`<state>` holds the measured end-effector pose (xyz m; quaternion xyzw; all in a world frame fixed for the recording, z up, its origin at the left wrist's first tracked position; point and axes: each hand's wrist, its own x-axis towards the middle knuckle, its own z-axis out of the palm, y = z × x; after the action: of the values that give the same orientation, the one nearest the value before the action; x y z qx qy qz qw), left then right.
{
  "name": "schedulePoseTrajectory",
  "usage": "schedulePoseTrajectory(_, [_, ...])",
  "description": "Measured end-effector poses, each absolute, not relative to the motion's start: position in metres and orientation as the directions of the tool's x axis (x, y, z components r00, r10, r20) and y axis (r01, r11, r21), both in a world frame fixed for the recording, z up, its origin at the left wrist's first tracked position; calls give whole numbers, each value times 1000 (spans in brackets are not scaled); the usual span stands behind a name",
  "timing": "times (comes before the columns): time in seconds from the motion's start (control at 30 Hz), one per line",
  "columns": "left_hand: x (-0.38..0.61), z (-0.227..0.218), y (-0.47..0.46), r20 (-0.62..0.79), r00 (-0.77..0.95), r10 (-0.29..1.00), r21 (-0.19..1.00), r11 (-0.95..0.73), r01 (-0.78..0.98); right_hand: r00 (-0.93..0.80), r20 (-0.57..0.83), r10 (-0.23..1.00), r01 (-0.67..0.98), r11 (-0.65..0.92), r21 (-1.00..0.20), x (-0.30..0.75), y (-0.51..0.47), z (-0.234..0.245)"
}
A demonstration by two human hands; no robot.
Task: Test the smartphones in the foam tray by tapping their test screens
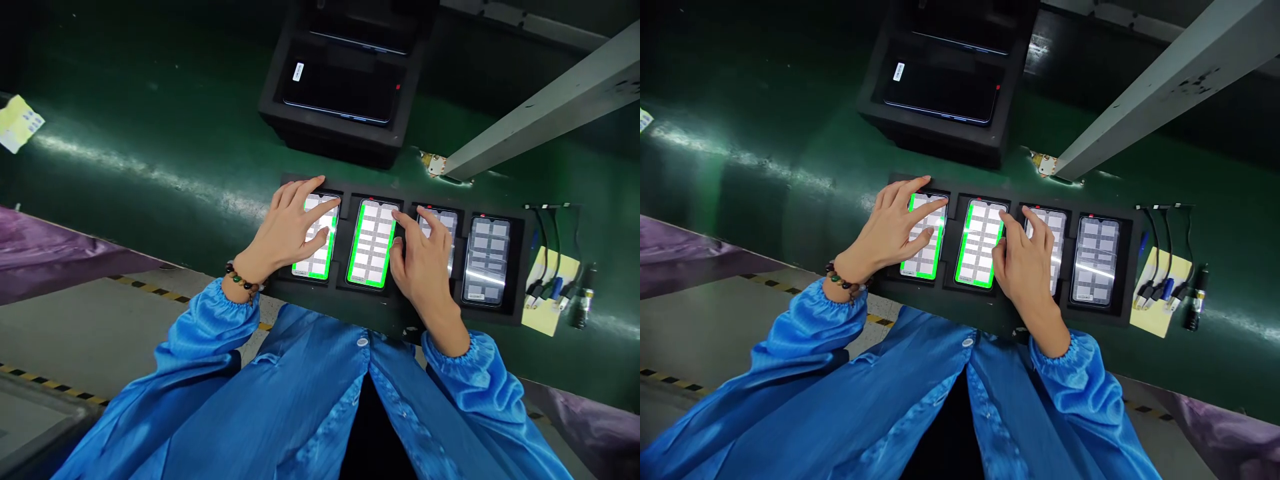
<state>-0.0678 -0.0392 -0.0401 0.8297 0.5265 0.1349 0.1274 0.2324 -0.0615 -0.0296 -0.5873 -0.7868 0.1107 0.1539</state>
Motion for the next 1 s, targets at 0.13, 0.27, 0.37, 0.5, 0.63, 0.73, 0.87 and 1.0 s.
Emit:
schedulePoseTrajectory(0.13, [-66, -39, -32, 101, 391, 915, 347, -401, 848, -262, 110, 959, 879, 284, -384, 226, -54, -29])
schedulePoseTrajectory(0.27, [-75, -37, -41, 135, 280, 950, 330, -310, 892, -313, 104, 944, 848, 327, -416, 208, -49, -29])
schedulePoseTrajectory(0.37, [-86, -36, -53, 153, 158, 976, 310, -199, 929, -386, 99, 917, 813, 389, -434, 194, -45, -29])
schedulePoseTrajectory(0.5, [-93, -37, -62, 167, 82, 983, 291, -128, 948, -390, 86, 917, 808, 386, -445, 196, -44, -29])
schedulePoseTrajectory(0.63, [-89, -38, -58, 184, 117, 976, 284, -167, 944, -293, 97, 951, 854, 306, -421, 215, -49, -29])
schedulePoseTrajectory(0.73, [-84, -38, -51, 193, 139, 971, 291, -192, 937, -240, 107, 965, 876, 263, -405, 221, -50, -29])
schedulePoseTrajectory(0.87, [-78, -38, -46, 188, 193, 963, 322, -246, 914, -324, 96, 941, 845, 334, -417, 214, -48, -31])
schedulePoseTrajectory(1.0, [-74, -38, -45, 162, 232, 959, 338, -275, 900, -357, 114, 927, 819, 370, -439, 213, -48, -33])
